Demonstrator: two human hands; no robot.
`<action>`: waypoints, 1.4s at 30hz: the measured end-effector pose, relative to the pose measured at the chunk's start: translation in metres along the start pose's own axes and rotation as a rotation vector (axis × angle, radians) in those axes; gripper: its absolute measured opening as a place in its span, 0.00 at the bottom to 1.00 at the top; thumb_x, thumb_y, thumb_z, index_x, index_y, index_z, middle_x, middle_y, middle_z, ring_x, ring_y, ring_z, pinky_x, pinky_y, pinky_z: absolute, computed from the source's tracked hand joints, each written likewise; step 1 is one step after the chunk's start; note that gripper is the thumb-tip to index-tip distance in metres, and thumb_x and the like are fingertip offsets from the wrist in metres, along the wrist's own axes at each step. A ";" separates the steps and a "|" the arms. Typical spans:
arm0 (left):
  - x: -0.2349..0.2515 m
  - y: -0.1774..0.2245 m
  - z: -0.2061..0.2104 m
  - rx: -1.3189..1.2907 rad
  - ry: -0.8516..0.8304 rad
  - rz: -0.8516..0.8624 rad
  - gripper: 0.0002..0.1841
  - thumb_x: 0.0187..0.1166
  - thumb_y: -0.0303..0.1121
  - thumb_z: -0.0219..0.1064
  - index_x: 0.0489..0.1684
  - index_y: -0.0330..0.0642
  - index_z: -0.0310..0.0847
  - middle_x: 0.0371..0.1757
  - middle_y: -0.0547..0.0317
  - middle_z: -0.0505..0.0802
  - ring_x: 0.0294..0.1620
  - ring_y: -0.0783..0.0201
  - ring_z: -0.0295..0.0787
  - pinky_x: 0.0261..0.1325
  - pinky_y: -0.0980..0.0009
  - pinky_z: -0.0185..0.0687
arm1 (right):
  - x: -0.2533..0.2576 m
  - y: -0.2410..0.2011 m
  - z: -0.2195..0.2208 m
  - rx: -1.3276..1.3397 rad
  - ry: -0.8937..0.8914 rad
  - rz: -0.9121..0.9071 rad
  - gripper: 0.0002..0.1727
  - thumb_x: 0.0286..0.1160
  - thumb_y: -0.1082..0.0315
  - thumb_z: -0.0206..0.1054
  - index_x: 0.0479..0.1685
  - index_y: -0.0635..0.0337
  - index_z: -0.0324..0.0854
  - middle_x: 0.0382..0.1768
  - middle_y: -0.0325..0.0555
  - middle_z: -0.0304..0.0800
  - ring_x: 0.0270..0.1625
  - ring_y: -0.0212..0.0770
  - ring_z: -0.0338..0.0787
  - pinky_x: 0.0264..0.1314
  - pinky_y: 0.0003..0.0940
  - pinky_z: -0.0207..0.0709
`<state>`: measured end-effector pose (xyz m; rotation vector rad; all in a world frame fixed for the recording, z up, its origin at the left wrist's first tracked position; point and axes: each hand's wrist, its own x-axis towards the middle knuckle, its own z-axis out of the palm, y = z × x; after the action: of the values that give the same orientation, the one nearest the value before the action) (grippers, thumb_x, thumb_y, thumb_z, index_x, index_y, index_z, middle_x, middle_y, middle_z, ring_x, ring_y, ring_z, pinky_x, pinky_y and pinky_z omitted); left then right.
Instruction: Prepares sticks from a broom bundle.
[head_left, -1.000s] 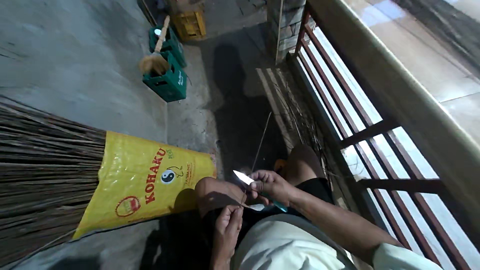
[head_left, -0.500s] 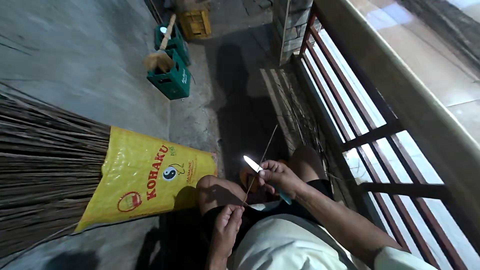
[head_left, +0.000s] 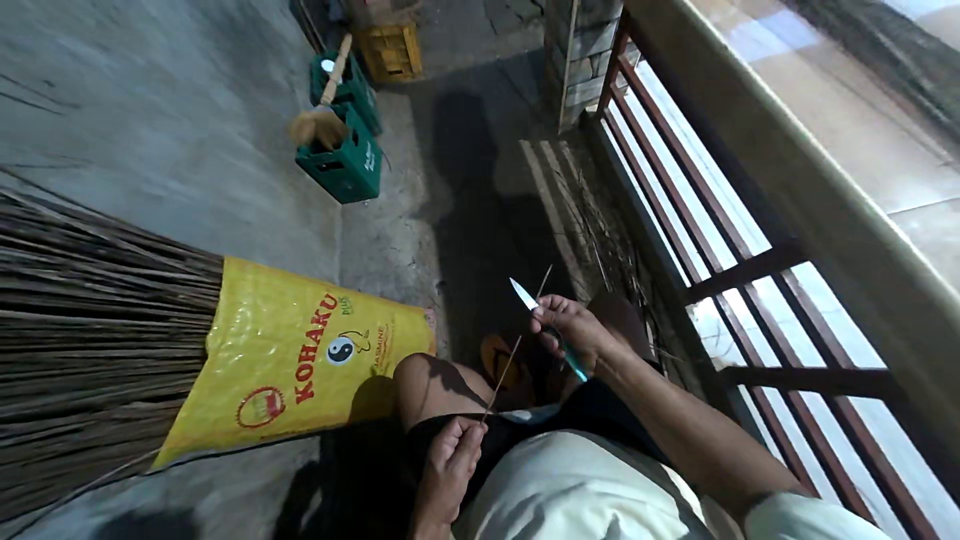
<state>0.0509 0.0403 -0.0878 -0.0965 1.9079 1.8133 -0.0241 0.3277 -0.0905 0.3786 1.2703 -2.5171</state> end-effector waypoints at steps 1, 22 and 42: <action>0.000 -0.002 -0.001 0.007 0.002 -0.017 0.07 0.83 0.32 0.59 0.41 0.46 0.85 0.15 0.77 0.73 0.12 0.83 0.62 0.16 0.86 0.59 | 0.003 0.000 -0.003 0.002 0.011 0.005 0.05 0.89 0.72 0.55 0.48 0.62 0.75 0.27 0.43 0.87 0.15 0.28 0.78 0.16 0.20 0.72; 0.027 0.001 0.012 -0.047 0.044 -0.058 0.11 0.88 0.31 0.52 0.44 0.42 0.81 0.18 0.71 0.78 0.11 0.81 0.63 0.14 0.86 0.59 | -0.018 0.065 0.035 -0.239 -0.316 0.048 0.17 0.86 0.66 0.60 0.68 0.64 0.73 0.32 0.41 0.89 0.19 0.28 0.80 0.20 0.24 0.75; 0.018 -0.004 0.011 0.000 0.033 -0.002 0.08 0.83 0.30 0.55 0.39 0.44 0.81 0.15 0.75 0.75 0.12 0.82 0.64 0.16 0.85 0.61 | -0.020 0.056 0.027 -0.083 -0.339 0.167 0.07 0.86 0.70 0.59 0.56 0.58 0.75 0.30 0.39 0.89 0.17 0.26 0.79 0.16 0.19 0.72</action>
<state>0.0402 0.0560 -0.0984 -0.1284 1.9298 1.8210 0.0131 0.2772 -0.1088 0.0321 1.1526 -2.2604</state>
